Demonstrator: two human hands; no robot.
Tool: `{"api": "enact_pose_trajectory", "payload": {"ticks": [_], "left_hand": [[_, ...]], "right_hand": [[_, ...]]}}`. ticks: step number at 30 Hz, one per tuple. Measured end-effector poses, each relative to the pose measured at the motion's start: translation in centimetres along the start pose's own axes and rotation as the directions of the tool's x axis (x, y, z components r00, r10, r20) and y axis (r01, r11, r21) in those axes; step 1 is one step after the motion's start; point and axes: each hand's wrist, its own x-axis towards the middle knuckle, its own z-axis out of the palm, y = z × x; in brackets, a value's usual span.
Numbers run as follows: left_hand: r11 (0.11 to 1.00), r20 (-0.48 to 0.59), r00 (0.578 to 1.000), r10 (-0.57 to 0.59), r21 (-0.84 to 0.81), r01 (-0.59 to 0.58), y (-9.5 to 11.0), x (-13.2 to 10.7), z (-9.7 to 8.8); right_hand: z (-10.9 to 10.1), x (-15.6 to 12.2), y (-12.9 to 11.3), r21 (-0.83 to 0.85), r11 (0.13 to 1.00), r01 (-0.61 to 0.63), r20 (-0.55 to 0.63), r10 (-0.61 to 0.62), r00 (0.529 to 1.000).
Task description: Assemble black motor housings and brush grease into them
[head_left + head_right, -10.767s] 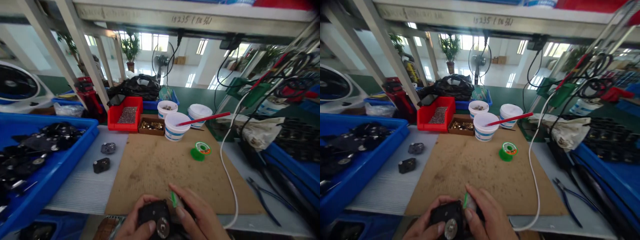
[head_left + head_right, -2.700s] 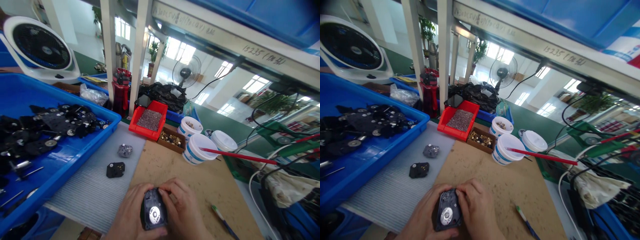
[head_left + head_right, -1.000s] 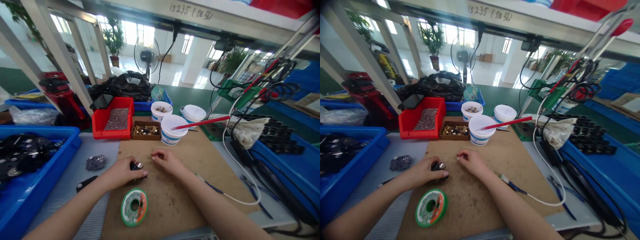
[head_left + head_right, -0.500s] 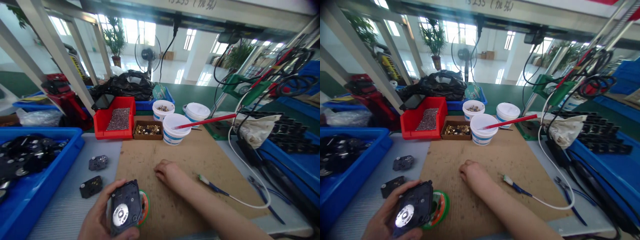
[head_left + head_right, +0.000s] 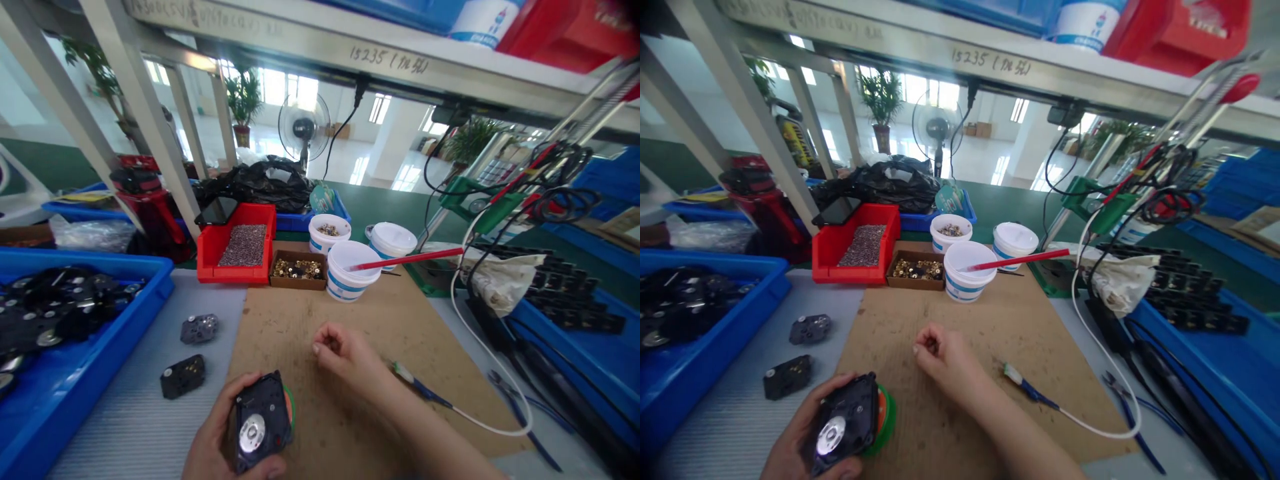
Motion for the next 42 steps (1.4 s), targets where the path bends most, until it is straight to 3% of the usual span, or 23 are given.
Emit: {"api": "enact_pose_trajectory", "payload": {"ticks": [8, 12, 14, 16, 20, 24, 28, 35, 42], "left_hand": [[0.957, -0.051, 0.979, -0.197, -0.228, 0.18, 1.6, 0.3, 0.6], [0.957, 0.004, 0.983, -0.183, -0.228, 0.179, 1.5, -0.2, 0.3], [0.988, 0.057, 0.995, -0.082, -0.124, 0.089, 0.9, -0.5, 0.0], [0.997, 0.11, 0.992, 0.068, 0.037, -0.073, 0.1, -0.7, -0.3], [0.912, 0.228, 0.931, 0.283, 0.237, -0.335, -1.1, -0.9, -0.6], [0.857, 0.243, 0.912, 0.33, 0.328, -0.397, -2.0, -1.3, -0.4], [0.784, 0.169, 0.878, 0.448, 0.398, -0.477, -2.8, -1.8, 0.5], [0.794, 0.123, 0.891, 0.437, 0.412, -0.447, -2.4, -2.5, 1.4], [0.772, 0.105, 0.862, 0.496, 0.401, -0.493, -1.7, -2.0, 1.6]], "right_hand": [[1.9, -2.3, -1.2, 0.338, 0.939, 0.066, -0.097, -0.035, 0.995], [2.3, -2.7, -0.7, 0.4, 0.915, 0.052, -0.134, 0.002, 0.991], [2.5, -2.9, -0.4, 0.422, 0.906, 0.043, -0.144, 0.021, 0.989], [2.6, -3.1, -0.1, 0.436, 0.899, 0.041, -0.158, 0.032, 0.987], [2.7, -4.0, -0.2, 0.441, 0.895, 0.061, -0.187, 0.025, 0.982], [3.2, -5.2, -1.1, 0.353, 0.922, 0.157, -0.178, -0.099, 0.979], [4.3, -5.5, -2.1, 0.217, 0.925, 0.313, -0.173, -0.279, 0.945], [5.7, -4.9, -2.3, 0.031, 0.932, 0.36, -0.22, -0.345, 0.912], [5.2, -5.1, -2.5, -0.203, 0.883, 0.422, -0.19, -0.459, 0.868]]}}
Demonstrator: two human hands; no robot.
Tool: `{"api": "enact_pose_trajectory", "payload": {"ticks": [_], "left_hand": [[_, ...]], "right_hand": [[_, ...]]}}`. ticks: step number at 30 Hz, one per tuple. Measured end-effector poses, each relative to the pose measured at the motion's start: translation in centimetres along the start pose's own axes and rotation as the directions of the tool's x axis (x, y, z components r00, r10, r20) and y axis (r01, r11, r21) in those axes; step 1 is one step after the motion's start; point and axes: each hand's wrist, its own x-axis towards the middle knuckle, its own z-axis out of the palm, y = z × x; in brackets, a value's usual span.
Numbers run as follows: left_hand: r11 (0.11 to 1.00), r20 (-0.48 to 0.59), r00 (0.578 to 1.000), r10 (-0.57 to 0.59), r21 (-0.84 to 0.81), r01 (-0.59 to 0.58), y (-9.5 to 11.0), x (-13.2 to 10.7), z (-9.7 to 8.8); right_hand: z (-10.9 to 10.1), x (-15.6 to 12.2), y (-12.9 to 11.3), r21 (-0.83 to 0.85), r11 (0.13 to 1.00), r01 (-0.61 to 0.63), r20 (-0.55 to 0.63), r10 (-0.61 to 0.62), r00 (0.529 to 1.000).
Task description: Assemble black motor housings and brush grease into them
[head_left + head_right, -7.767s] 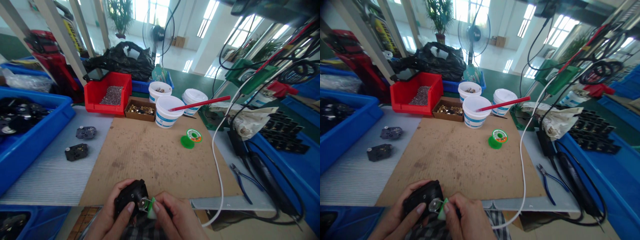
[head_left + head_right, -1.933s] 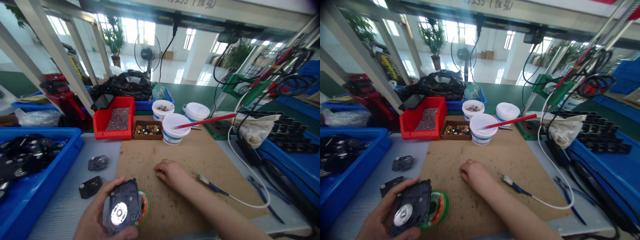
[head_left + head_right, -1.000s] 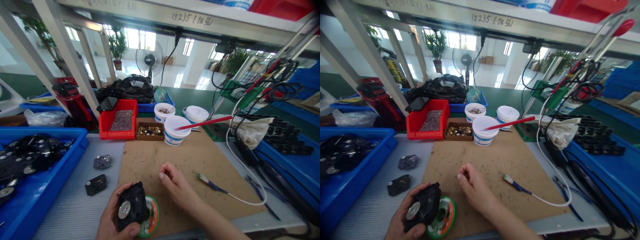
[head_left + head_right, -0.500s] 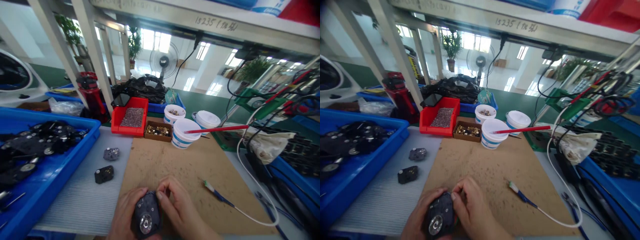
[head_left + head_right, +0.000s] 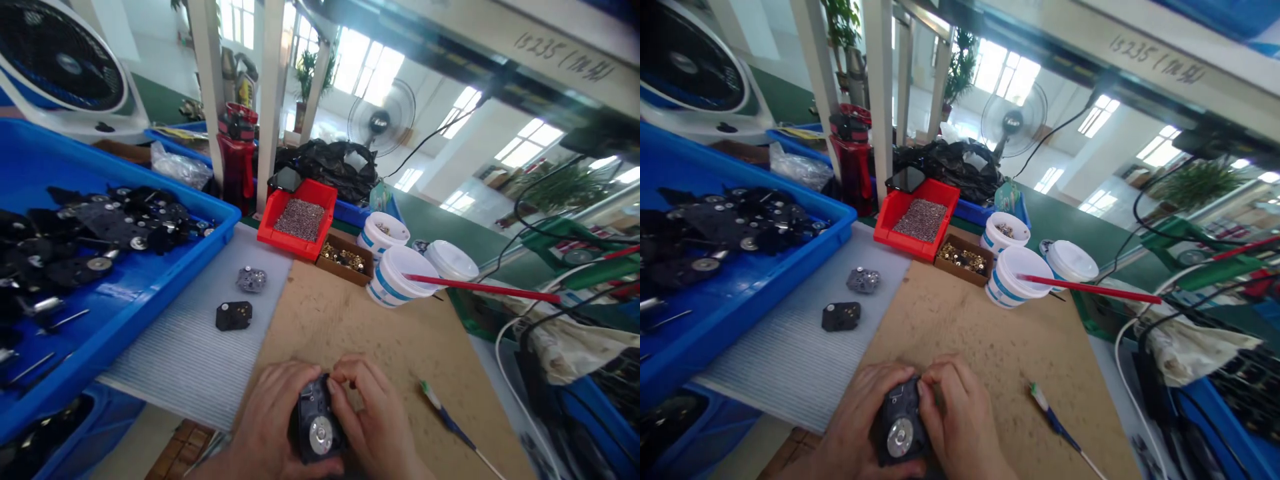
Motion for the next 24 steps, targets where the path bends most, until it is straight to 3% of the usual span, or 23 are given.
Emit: {"api": "enact_pose_trajectory", "payload": {"ticks": [5, 11, 20, 24], "left_hand": [[1.0, -0.023, 0.999, 0.028, 0.006, -0.028, -0.1, 0.2, -0.1], [0.999, -0.022, 0.999, 0.049, -0.007, -0.049, -0.3, 0.2, -0.2], [0.999, -0.025, 0.999, 0.043, -0.032, -0.044, -1.1, -0.7, 0.8], [0.999, -0.009, 0.999, 0.042, -0.014, -0.042, -1.2, -1.0, 0.7]], "right_hand": [[-0.3, 0.0, -0.3, -0.157, 0.982, 0.103, 0.062, -0.095, 0.994], [-0.9, 0.4, -0.4, -0.169, 0.964, 0.203, 0.211, -0.166, 0.963], [-1.5, 0.5, -0.4, -0.058, 0.989, 0.137, 0.236, -0.12, 0.964], [-2.4, 2.1, 1.5, 0.166, 0.983, -0.083, 0.289, 0.032, 0.957]]}}
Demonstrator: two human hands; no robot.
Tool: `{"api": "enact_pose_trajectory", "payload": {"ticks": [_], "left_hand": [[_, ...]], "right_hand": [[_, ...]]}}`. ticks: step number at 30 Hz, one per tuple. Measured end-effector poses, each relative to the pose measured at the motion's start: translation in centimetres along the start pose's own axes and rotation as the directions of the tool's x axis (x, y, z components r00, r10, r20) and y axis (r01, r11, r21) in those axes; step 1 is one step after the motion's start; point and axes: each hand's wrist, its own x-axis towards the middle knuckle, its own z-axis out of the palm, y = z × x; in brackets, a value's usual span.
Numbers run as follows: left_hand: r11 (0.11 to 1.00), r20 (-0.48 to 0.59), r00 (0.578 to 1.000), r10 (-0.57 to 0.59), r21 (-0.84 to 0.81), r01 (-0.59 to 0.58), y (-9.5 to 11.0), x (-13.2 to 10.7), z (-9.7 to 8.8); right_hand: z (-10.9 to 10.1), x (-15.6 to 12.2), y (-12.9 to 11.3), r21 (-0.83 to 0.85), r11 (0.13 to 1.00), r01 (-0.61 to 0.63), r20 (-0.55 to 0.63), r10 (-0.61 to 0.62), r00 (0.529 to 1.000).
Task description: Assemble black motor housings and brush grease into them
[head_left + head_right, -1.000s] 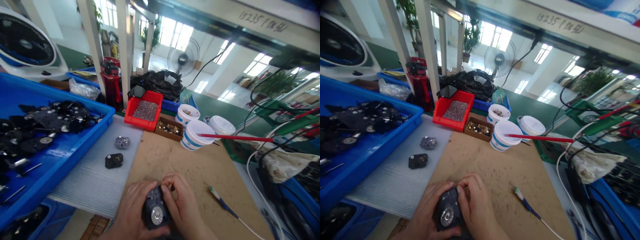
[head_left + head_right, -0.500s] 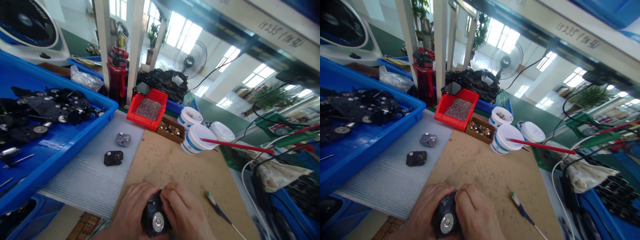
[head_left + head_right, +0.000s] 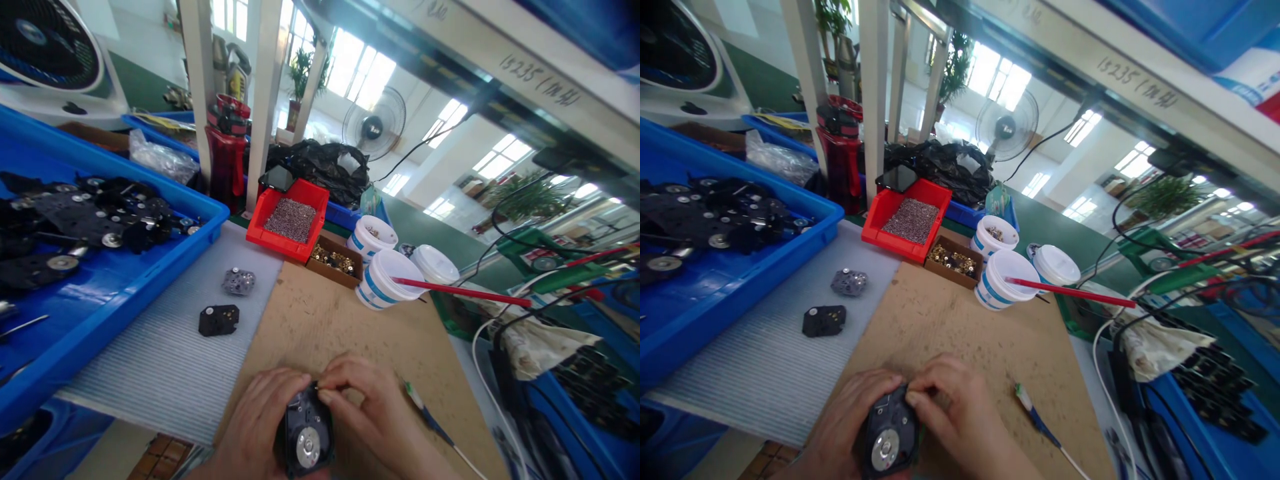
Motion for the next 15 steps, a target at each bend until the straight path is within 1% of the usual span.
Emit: {"api": "enact_pose_trajectory", "payload": {"ticks": [1, 2, 3, 5, 7, 9, 11, 15], "left_hand": [[1.0, 0.0, 1.0, -0.006, 0.005, 0.006, 0.0, 0.0, 0.0], [1.0, -0.001, 1.0, -0.014, 0.01, 0.014, 0.0, 0.0, 0.0], [1.0, -0.004, 1.0, -0.024, 0.017, 0.024, -0.1, 0.0, 0.0], [0.998, -0.02, 0.999, -0.045, 0.031, 0.046, -0.1, 0.1, 0.0], [0.997, -0.04, 0.997, -0.064, 0.033, 0.065, -0.2, 0.1, -0.1], [0.997, -0.039, 0.996, -0.08, 0.016, 0.08, -0.2, 0.2, -0.1], [0.996, -0.024, 0.995, -0.093, -0.008, 0.093, -0.3, 0.1, -0.2], [0.997, -0.052, 0.996, -0.073, -0.022, 0.072, -0.7, -0.4, 0.2]], "right_hand": [[-0.3, 0.7, 1.0, 0.035, 0.998, -0.057, 0.0, 0.057, 0.998], [-0.5, 1.4, 2.2, 0.037, 0.993, -0.111, -0.018, 0.112, 0.994], [-0.5, 2.3, 3.5, 0.005, 0.988, -0.157, -0.057, 0.157, 0.986], [0.0, 4.1, 5.9, -0.083, 0.972, -0.221, -0.127, 0.209, 0.97], [0.8, 5.7, 7.4, -0.169, 0.955, -0.245, -0.133, 0.224, 0.965], [1.6, 6.8, 7.8, -0.252, 0.937, -0.243, -0.109, 0.223, 0.969], [2.1, 7.5, 7.4, -0.323, 0.917, -0.233, -0.078, 0.219, 0.972], [2.6, 8.3, 6.5, -0.445, 0.869, -0.216, -0.021, 0.231, 0.973]]}}
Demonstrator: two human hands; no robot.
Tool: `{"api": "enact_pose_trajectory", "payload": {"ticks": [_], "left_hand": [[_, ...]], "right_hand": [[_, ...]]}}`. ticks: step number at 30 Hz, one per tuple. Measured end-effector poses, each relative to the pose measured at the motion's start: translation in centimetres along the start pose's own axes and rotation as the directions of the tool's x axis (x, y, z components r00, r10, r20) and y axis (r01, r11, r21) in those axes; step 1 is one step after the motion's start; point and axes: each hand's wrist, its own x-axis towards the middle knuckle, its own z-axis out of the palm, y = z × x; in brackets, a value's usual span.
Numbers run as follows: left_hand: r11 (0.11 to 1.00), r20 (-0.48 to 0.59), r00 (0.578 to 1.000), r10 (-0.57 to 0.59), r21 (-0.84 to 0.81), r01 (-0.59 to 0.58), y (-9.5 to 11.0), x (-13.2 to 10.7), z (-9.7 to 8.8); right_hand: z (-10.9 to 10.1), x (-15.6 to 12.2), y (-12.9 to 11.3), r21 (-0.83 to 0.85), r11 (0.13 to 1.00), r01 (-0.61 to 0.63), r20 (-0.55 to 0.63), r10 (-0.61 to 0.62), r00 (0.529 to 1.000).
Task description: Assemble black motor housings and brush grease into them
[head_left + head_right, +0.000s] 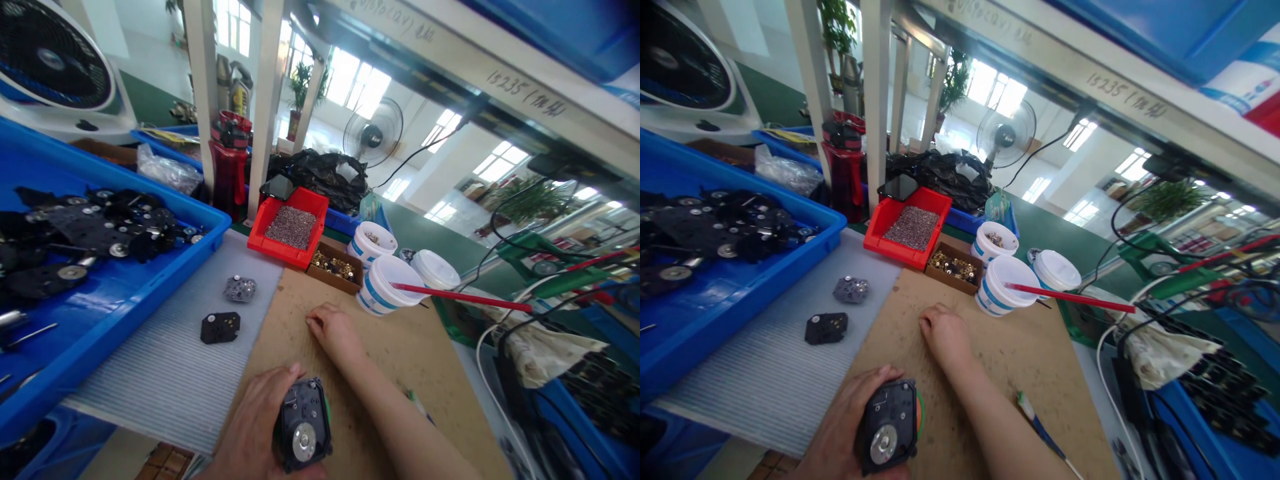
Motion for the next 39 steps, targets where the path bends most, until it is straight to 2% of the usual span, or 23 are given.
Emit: {"api": "enact_pose_trajectory", "payload": {"ticks": [4, 6, 10, 12, 14, 17, 20, 25, 33, 36, 39], "left_hand": [[1.0, 0.012, 1.0, -0.004, 0.016, 0.003, -0.6, -0.7, 0.6], [1.0, 0.0, 1.0, -0.003, 0.006, 0.003, -0.8, -0.9, 0.7], [0.998, 0.006, 1.0, -0.022, -0.056, 0.022, -0.7, -0.9, 0.5], [0.995, 0.014, 0.998, -0.059, -0.076, 0.06, -0.5, -0.9, 0.4], [0.993, 0.007, 0.996, -0.093, -0.077, 0.093, -0.3, -0.7, 0.3], [0.994, -0.01, 0.996, -0.091, -0.065, 0.09, 0.3, -0.2, 0.0], [0.996, 0.005, 0.997, -0.076, -0.044, 0.076, 1.0, 0.6, -0.6], [0.993, 0.027, 0.994, -0.102, -0.051, 0.103, 1.7, 1.2, -1.1], [0.99, 0.068, 0.992, -0.107, -0.084, 0.112, 1.3, 0.8, -0.6], [0.993, 0.059, 0.994, -0.096, -0.065, 0.1, 1.3, 0.7, -0.5], [0.994, 0.061, 0.994, -0.088, -0.052, 0.092, 1.3, 0.7, -0.6]], "right_hand": [[0.0, 0.4, -0.1, -0.077, 0.997, 0.009, 0.026, -0.007, 1.0], [-0.7, 0.1, -0.3, -0.061, 0.998, 0.034, 0.033, -0.032, 0.999], [-4.3, -2.9, -2.0, 0.057, 0.991, 0.121, 0.063, -0.124, 0.99], [-6.1, -4.8, -3.3, 0.142, 0.97, 0.196, 0.107, -0.212, 0.971], [-7.0, -6.5, -4.5, 0.151, 0.943, 0.297, 0.121, -0.316, 0.941], [-6.5, -7.6, -5.5, -0.054, 0.89, 0.453, 0.097, -0.447, 0.889], [-5.4, -7.7, -5.7, -0.212, 0.81, 0.547, 0.097, -0.54, 0.836], [-5.4, -7.4, -6.1, -0.246, 0.733, 0.634, 0.084, -0.635, 0.768], [-5.9, -7.0, -7.2, -0.301, 0.64, 0.707, 0.058, -0.728, 0.684], [-5.7, -7.3, -7.2, -0.264, 0.643, 0.718, 0.058, -0.733, 0.678], [-5.9, -7.4, -6.6, -0.135, 0.71, 0.691, 0.013, -0.697, 0.717]]}}
